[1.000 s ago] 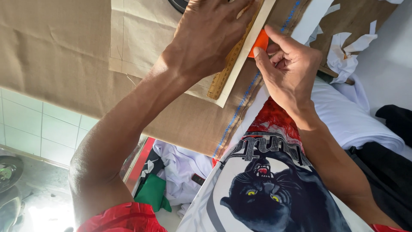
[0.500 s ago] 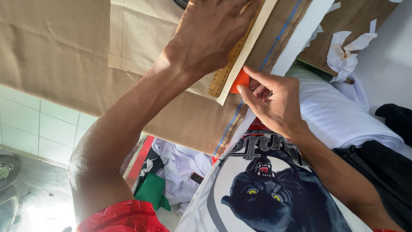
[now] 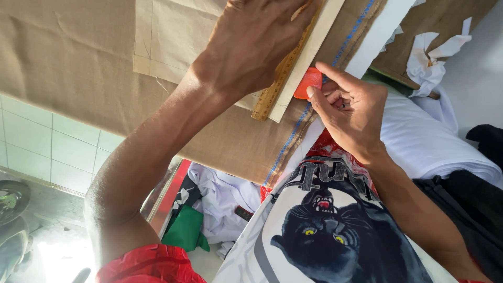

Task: The person uses a wooden ruler and an orange marker to draw straight lines on a large piece of light-colored fabric laid on a table. The person repeatedly repositions the ruler to create a pattern of intersecting lines and curves on the material.

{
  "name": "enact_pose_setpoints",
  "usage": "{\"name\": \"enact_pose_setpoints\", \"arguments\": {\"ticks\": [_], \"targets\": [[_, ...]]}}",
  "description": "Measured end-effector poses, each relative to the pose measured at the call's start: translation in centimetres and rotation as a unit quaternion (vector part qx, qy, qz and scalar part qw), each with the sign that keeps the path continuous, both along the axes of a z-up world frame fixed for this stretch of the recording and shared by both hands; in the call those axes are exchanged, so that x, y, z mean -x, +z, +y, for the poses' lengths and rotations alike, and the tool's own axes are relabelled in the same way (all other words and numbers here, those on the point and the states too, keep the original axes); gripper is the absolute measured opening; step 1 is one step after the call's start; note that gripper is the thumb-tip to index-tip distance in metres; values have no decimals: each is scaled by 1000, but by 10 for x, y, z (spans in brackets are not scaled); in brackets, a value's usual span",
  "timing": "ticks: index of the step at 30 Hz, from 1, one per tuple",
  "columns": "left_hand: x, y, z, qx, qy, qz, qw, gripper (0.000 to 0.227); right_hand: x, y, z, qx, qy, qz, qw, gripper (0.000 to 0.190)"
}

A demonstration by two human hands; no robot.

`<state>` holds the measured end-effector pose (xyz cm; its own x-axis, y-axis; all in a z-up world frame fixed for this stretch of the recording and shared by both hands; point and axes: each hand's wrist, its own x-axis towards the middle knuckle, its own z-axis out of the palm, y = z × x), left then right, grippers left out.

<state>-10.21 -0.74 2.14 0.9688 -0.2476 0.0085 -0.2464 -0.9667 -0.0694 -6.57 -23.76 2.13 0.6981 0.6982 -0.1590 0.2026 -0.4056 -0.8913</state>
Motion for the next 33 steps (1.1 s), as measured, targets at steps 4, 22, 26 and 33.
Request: {"name": "enact_pose_setpoints", "arguments": {"ticks": [4, 22, 26, 33], "targets": [[4, -1, -3, -15, 7, -15, 1000, 83, 1, -1, 0, -2, -3, -5, 1000, 38], [4, -3, -5, -3, 11, -32, 999, 71, 9, -3, 4, 0, 0, -7, 1000, 34], [5, -3, -6, -29, 13, -35, 999, 75, 11, -3, 6, -16, 15, -19, 1000, 34], [4, -4, -7, -20, 14, -29, 999, 74, 17, -2, 6, -31, 40, -29, 998, 36]]}}
